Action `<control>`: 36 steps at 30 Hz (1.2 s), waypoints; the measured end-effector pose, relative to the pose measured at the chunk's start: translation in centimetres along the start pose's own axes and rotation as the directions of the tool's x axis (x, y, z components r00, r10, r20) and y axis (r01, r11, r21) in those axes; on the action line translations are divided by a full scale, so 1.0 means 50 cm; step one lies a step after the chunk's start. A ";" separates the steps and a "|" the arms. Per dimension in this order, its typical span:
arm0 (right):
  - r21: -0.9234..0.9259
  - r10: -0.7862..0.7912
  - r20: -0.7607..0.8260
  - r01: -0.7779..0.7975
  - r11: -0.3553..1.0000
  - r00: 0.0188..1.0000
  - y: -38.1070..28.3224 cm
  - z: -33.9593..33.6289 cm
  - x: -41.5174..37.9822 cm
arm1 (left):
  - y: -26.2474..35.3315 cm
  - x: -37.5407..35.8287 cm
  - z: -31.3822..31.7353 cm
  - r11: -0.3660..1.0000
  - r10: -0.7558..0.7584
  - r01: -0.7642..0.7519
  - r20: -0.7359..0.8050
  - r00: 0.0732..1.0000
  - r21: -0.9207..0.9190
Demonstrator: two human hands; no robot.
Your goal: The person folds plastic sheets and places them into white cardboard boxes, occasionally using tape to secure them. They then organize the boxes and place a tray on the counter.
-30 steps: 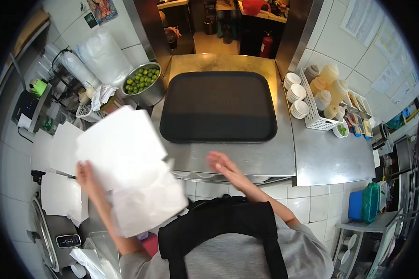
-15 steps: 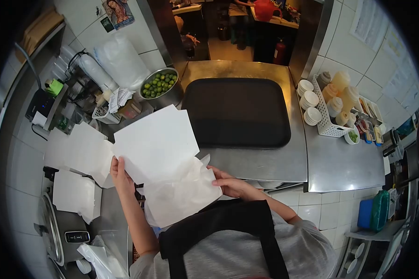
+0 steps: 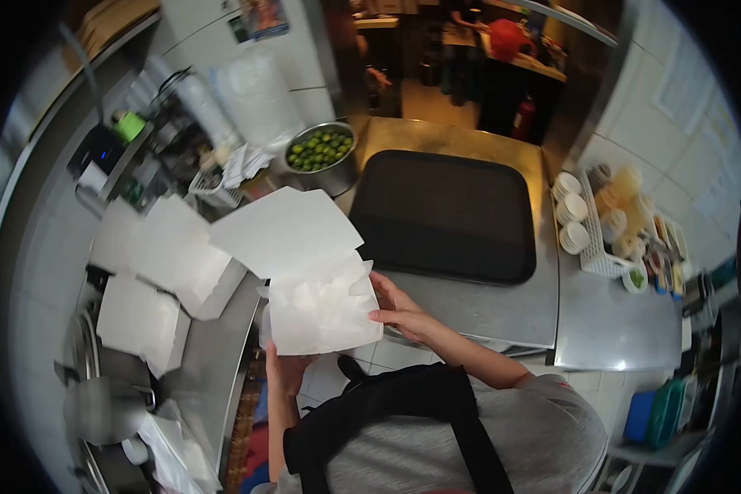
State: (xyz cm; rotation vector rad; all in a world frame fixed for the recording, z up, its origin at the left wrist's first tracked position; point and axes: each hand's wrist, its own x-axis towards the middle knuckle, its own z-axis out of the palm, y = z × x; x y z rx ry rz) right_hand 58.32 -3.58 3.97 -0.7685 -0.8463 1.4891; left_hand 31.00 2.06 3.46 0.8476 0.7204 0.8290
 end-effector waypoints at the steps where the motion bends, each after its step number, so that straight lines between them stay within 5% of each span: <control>1: -0.021 -0.003 0.028 0.003 1.000 1.000 0.005 0.003 0.010 | 0.000 0.000 -0.003 1.000 0.020 -0.021 -0.039 0.999 -0.022; 5: -0.013 0.028 0.142 -0.026 1.000 0.990 0.051 0.030 0.065 | 0.035 -0.027 -0.055 0.985 0.054 -0.099 -0.296 0.954 -0.139; 9: -0.084 0.028 0.046 -0.024 0.996 0.999 0.063 0.065 0.100 | 0.160 -0.069 -0.164 0.943 0.240 -0.330 -0.601 0.763 -0.042; 13: -0.147 0.038 -0.052 -0.045 0.988 0.998 0.077 0.074 0.147 | 0.353 -0.126 -0.326 0.793 0.505 -0.591 -0.705 0.499 0.150; 14: -0.174 0.030 -0.091 -0.046 0.984 0.995 0.081 0.076 0.159 | 0.382 -0.130 -0.365 0.732 0.540 -0.649 -0.758 0.366 0.208; 17: -0.246 -0.016 -0.080 -0.004 0.969 0.997 0.107 0.090 0.220 | 0.402 -0.119 -0.524 0.729 0.555 -0.611 -0.789 0.264 0.309; 19: -0.264 -0.037 -0.085 0.013 0.964 0.996 0.124 0.112 0.260 | 0.370 -0.067 -0.659 0.766 0.527 -0.447 -0.850 0.023 0.463; 20: -0.259 -0.050 -0.086 0.026 0.966 0.995 0.127 0.133 0.279 | 0.357 -0.056 -0.700 0.860 0.484 -0.183 -0.875 -0.011 0.477; 21: -0.263 -0.067 -0.090 0.041 0.964 0.994 0.132 0.146 0.293 | 0.337 -0.043 -0.734 0.730 0.684 0.113 -0.724 -0.093 0.674; 23: -0.276 -0.067 -0.078 0.043 0.960 0.995 0.151 0.160 0.320 | 0.313 -0.038 -0.758 0.625 0.751 0.280 -0.659 0.042 0.729; 27: -0.364 -0.055 -0.065 0.028 0.931 0.996 0.159 0.193 0.360 | 0.366 -0.062 -0.684 0.679 0.709 0.274 -0.706 -0.003 0.681; 29: -0.365 -0.064 -0.074 0.033 0.930 0.995 0.159 0.202 0.382 | 0.376 -0.070 -0.667 -0.013 0.998 0.562 -0.028 0.064 0.827; 30: -0.418 -0.089 -0.028 0.069 0.906 0.996 0.156 0.203 0.391 | 0.394 -0.055 -0.630 -0.004 0.996 0.546 -0.043 0.074 0.838; 32: -0.467 -0.112 0.054 0.124 0.875 0.992 0.151 0.202 0.407 | 0.425 -0.038 -0.553 -0.292 0.847 0.249 0.128 0.516 0.923; 33: -0.477 -0.104 0.058 0.119 0.871 0.993 0.150 0.204 0.422 | 0.416 -0.025 -0.574 -0.278 0.850 0.252 0.116 0.513 0.927; 35: -0.556 -0.083 0.131 0.142 0.819 0.988 0.150 0.211 0.444 | 0.410 -0.014 -0.615 -0.235 0.529 0.206 -0.053 0.847 0.950; 36: -0.577 -0.075 0.150 0.149 0.803 0.986 0.146 0.216 0.456 | 0.403 -0.008 -0.612 -0.285 0.488 0.369 -0.198 0.850 0.885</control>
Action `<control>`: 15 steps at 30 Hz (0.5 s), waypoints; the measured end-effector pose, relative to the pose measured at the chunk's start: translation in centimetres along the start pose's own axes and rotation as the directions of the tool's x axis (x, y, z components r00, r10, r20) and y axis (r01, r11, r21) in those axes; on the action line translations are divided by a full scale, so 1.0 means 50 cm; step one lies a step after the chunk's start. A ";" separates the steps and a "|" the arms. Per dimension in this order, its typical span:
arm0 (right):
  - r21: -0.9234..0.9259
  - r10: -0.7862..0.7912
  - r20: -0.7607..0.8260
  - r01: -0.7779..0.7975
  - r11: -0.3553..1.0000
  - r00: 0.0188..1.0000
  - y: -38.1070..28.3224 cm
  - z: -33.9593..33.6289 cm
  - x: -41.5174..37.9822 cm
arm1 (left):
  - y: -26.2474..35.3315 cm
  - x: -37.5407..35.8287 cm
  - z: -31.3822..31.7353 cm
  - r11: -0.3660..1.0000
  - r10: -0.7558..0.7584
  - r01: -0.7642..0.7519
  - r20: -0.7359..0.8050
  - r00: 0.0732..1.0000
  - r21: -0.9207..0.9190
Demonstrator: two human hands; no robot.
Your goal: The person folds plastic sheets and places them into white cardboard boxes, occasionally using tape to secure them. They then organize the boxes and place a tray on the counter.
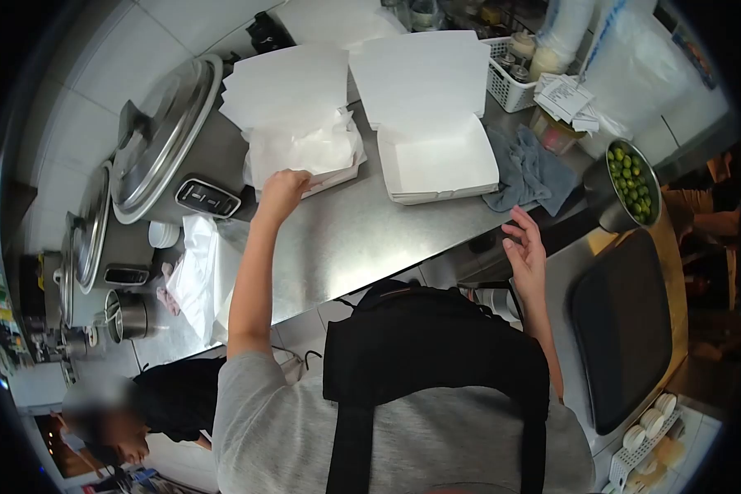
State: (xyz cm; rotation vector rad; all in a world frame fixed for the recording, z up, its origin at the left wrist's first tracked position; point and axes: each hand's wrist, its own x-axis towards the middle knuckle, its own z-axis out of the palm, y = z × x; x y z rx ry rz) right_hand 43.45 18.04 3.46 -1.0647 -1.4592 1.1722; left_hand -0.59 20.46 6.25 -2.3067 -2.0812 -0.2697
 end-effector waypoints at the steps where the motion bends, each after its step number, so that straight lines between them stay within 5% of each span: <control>1: 0.005 -0.004 0.014 0.004 1.000 1.000 0.000 0.002 0.011 | 0.005 -0.004 0.003 1.000 -0.014 0.014 -0.003 1.000 0.005; 3: 0.004 -0.061 0.022 0.061 0.998 0.998 0.001 0.006 0.030 | 0.011 -0.011 0.013 0.993 -0.068 0.042 -0.232 0.970 -0.113; 11: -0.035 -0.092 0.127 0.097 0.995 0.988 -0.008 -0.014 0.053 | 0.046 0.037 0.029 0.991 -0.088 0.103 -0.149 0.985 0.091; 15: -0.071 -0.066 0.085 0.072 0.995 0.994 0.008 -0.052 0.049 | 0.034 0.033 0.077 0.986 -0.140 0.124 -0.146 0.979 -0.111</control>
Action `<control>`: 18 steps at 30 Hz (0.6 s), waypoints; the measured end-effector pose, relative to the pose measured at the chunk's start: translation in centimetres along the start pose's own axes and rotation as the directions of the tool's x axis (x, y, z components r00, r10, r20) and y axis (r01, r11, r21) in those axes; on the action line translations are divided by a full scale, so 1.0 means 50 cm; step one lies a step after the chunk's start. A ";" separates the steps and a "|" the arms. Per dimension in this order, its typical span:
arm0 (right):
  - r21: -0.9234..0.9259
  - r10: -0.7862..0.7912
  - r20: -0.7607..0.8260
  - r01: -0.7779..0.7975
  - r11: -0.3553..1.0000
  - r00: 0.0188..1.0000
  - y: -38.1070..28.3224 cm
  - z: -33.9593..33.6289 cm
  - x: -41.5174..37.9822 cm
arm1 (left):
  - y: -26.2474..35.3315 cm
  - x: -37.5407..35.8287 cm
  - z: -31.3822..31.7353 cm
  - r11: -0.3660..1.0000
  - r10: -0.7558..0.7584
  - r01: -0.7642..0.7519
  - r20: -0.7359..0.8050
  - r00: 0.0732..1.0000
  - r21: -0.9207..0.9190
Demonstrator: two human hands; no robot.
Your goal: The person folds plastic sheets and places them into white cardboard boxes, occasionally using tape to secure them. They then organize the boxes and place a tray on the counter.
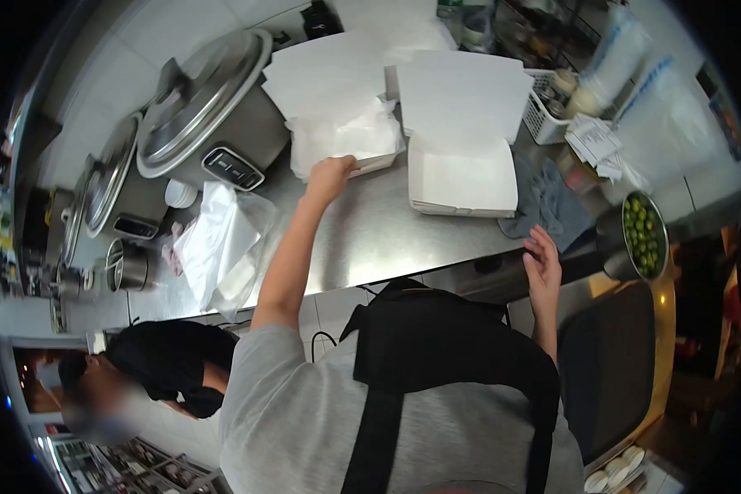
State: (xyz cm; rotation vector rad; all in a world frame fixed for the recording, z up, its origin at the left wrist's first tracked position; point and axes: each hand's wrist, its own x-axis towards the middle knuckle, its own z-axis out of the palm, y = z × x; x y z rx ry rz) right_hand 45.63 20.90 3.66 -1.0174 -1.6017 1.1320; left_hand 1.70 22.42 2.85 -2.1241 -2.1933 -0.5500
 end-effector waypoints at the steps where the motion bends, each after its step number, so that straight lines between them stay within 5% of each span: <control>1: -0.004 0.029 -0.012 -0.029 1.000 1.000 0.001 -0.007 0.004 | 0.009 0.001 -0.004 0.999 -0.053 0.053 0.021 0.998 -0.013; 4: 0.018 0.034 -0.001 -0.034 0.999 0.999 0.004 -0.024 0.003 | 0.020 0.006 -0.026 0.987 -0.111 0.121 0.099 0.989 -0.101; 6: 0.013 0.050 -0.022 -0.050 0.999 0.998 0.008 -0.031 0.013 | 0.011 0.036 -0.038 0.941 -0.143 0.124 -0.038 0.989 -0.314; 7: -0.006 0.033 -0.011 -0.033 0.999 0.999 0.011 -0.031 0.020 | 0.001 0.057 -0.038 0.959 -0.040 -0.009 -0.170 0.985 -0.282; 9: -0.045 -0.003 0.028 0.004 0.999 1.000 0.010 -0.033 0.032 | -0.027 0.108 -0.012 0.930 -0.142 0.108 -0.072 0.987 -0.351; 11: -0.087 -0.033 0.061 0.038 0.995 0.998 -0.017 -0.024 0.042 | -0.089 0.144 0.063 0.998 -0.060 0.064 0.115 0.992 -0.028; 12: -0.100 -0.034 0.073 0.041 0.994 0.997 -0.032 -0.014 0.050 | -0.104 0.148 0.114 0.984 -0.175 0.177 0.198 0.964 0.007; 13: -0.104 -0.062 0.089 0.071 0.992 0.994 -0.040 -0.008 0.057 | -0.165 0.182 0.172 0.963 -0.099 -0.058 0.544 0.833 0.264; 18: -0.257 -0.331 0.116 0.350 0.901 0.936 0.026 0.005 0.076 | -0.178 0.169 0.224 0.950 -0.059 -0.096 0.475 0.878 0.297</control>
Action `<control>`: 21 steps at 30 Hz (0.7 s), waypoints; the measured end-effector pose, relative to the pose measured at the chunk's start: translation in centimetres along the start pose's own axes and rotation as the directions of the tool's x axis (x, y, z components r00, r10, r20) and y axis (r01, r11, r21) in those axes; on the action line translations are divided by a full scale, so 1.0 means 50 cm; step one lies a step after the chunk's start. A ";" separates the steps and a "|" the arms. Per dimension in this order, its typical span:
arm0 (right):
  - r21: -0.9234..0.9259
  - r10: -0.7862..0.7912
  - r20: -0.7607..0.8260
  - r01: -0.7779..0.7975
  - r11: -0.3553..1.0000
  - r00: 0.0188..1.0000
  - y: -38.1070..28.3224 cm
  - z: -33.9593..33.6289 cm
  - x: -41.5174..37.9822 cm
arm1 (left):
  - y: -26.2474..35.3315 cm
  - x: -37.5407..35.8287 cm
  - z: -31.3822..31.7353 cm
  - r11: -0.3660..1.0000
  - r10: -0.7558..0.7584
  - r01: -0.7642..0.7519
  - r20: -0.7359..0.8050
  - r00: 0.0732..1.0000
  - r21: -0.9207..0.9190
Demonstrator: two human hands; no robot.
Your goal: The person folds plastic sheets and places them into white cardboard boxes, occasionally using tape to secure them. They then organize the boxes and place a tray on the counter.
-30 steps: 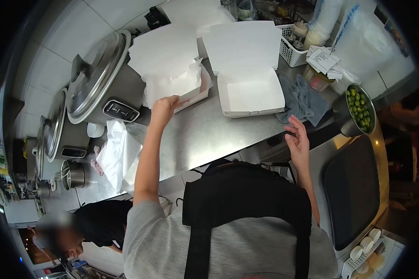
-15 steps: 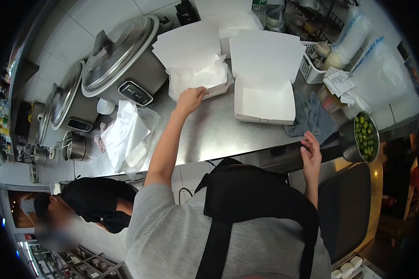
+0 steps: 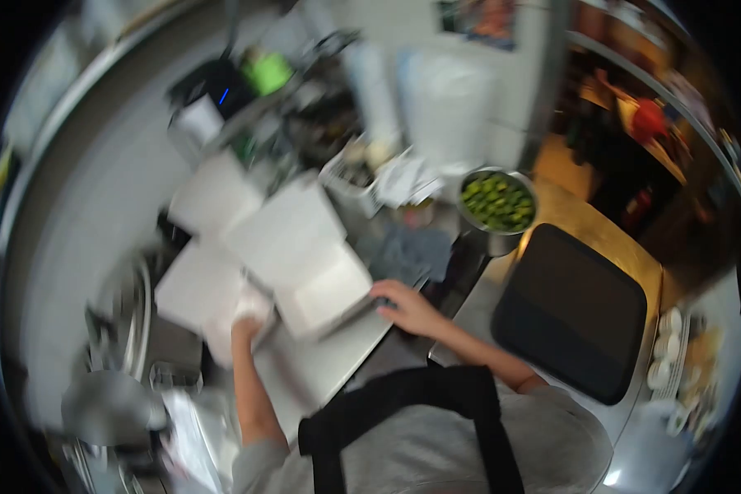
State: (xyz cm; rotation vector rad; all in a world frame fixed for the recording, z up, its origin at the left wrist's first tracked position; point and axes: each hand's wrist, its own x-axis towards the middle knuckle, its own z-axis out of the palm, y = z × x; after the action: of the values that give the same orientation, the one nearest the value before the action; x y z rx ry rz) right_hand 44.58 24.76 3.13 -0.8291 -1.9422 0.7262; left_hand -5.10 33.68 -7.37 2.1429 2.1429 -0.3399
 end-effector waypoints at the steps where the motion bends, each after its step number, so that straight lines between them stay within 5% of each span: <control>1: -0.105 0.020 -0.089 -0.029 0.994 0.996 0.012 -0.005 0.009 | 0.002 -0.001 -0.014 0.998 0.033 -0.034 0.025 0.999 0.056; 3: -0.207 0.033 -0.254 -0.087 0.974 0.967 0.035 -0.017 0.029 | 0.015 -0.023 -0.067 0.998 -0.006 0.009 0.050 0.999 -0.056; 5: -0.696 0.048 -0.156 -0.145 0.704 0.987 0.061 -0.025 0.031 | 0.004 -0.009 -0.093 0.921 -0.081 0.120 0.117 0.990 -0.372; 7: -0.758 -0.006 -0.097 -0.070 0.649 0.995 0.125 -0.010 0.012 | 0.002 -0.051 -0.122 0.888 -0.128 0.163 0.109 0.986 -0.431; 9: -0.817 -0.052 -0.025 0.010 0.576 0.998 0.161 -0.006 0.007 | 0.064 -0.091 -0.178 0.878 -0.150 -0.030 -0.333 0.931 -0.478; 10: -0.832 -0.059 -0.017 0.018 0.555 0.998 0.166 -0.004 0.018 | 0.093 -0.102 -0.200 0.881 -0.141 -0.032 -0.327 0.934 -0.473; 12: -0.835 -0.056 0.014 0.042 0.548 0.998 0.165 0.001 0.021 | 0.146 -0.139 -0.232 0.759 -0.129 -0.304 -0.592 0.796 -0.575; 14: -0.854 0.048 0.053 0.021 0.519 0.997 0.150 -0.010 0.042 | 0.251 -0.202 -0.293 0.731 -0.180 -0.323 -0.626 0.759 -0.601; 17: -0.693 -0.016 -0.079 -0.043 0.720 0.997 0.107 -0.043 0.064 | 0.347 -0.246 -0.327 0.734 -0.039 -0.448 -0.691 0.722 -0.510; 21: -0.164 0.064 -0.190 -0.096 0.982 0.980 0.090 -0.044 0.081 | 0.479 -0.328 -0.303 0.773 0.083 -0.455 -0.639 0.764 -0.443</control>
State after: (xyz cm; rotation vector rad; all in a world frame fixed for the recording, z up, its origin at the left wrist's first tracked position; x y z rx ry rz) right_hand 46.14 31.02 2.72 -1.0482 -1.8312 0.5130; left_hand 20.32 20.77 8.76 2.2834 1.7212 1.0205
